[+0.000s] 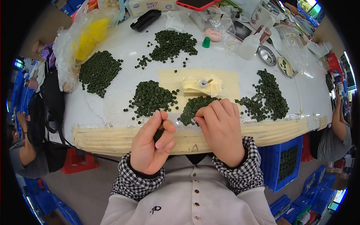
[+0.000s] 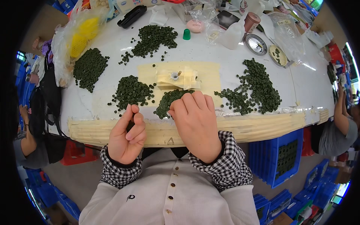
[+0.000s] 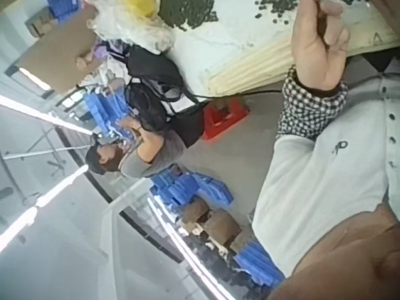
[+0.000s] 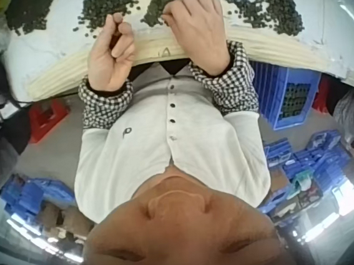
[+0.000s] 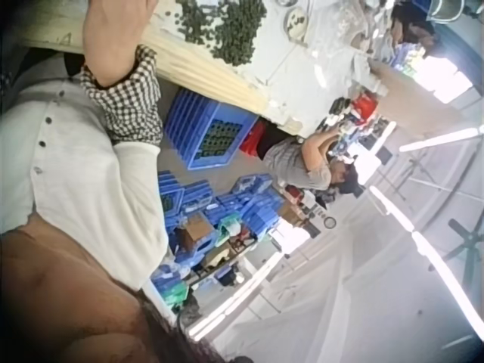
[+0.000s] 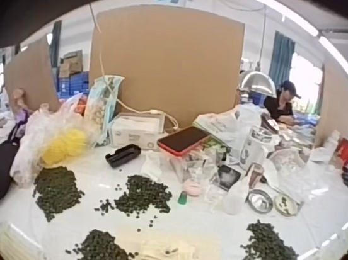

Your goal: The person is sorting and inspecting small green plastic parts on a factory workbench.

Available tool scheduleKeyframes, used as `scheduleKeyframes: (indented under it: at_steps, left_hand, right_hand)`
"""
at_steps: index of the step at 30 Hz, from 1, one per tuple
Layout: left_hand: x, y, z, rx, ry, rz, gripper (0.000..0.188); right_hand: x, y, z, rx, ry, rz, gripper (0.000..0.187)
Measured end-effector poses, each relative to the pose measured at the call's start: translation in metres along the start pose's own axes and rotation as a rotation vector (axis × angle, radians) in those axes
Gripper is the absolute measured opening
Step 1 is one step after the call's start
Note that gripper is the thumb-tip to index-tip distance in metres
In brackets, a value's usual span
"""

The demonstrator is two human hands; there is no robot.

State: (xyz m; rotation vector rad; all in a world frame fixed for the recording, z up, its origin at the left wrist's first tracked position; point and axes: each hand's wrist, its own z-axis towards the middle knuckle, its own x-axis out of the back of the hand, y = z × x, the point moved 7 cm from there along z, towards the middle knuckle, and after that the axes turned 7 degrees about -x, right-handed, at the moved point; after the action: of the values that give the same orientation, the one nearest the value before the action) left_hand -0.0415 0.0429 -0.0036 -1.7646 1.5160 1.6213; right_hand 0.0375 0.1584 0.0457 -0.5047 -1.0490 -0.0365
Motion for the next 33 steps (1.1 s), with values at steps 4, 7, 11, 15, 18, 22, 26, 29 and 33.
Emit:
scheduleKeyframes:
  at_steps: [4, 7, 11, 15, 18, 22, 26, 29, 33]
  left_hand:
    - [-0.001, -0.005, 0.001, -0.001, -0.038, 0.042, 0.026]
    - [-0.006, -0.008, 0.002, 0.058, -0.048, 0.055, 0.031]
    - [-0.012, -0.008, 0.002, 0.053, -0.080, 0.167, 0.033]
    - [-0.008, -0.013, 0.004, 0.065, -0.116, 0.181, 0.031]
    - [-0.010, -0.018, 0.006, 0.081, -0.104, 0.225, 0.028]
    - [-0.011, -0.020, 0.010, 0.088, -0.159, 0.230, 0.018]
    - [-0.008, -0.020, 0.013, 0.064, -0.183, 0.204, 0.016]
    - [-0.008, -0.020, 0.014, 0.068, -0.172, 0.188, 0.017]
    - [-0.011, -0.020, 0.018, 0.072, -0.160, 0.180, 0.019]
  right_hand:
    - [-0.005, 0.002, 0.000, -0.035, -0.035, -0.027, 0.014]
    - [0.001, 0.004, 0.000, -0.064, 0.020, 0.091, 0.015]
    - [0.016, 0.014, -0.005, -0.156, 0.138, 0.372, 0.015]
    - [0.022, 0.016, -0.007, -0.148, 0.189, 0.420, 0.015]
    - [0.022, 0.016, -0.006, -0.136, 0.151, 0.413, 0.016]
    - [0.020, 0.018, -0.007, -0.159, 0.145, 0.468, 0.017]
    - [0.018, 0.022, -0.010, -0.223, 0.148, 0.529, 0.016]
    - [0.021, 0.023, -0.009, -0.177, 0.172, 0.511, 0.015]
    - [0.021, 0.021, -0.007, -0.147, 0.184, 0.482, 0.016]
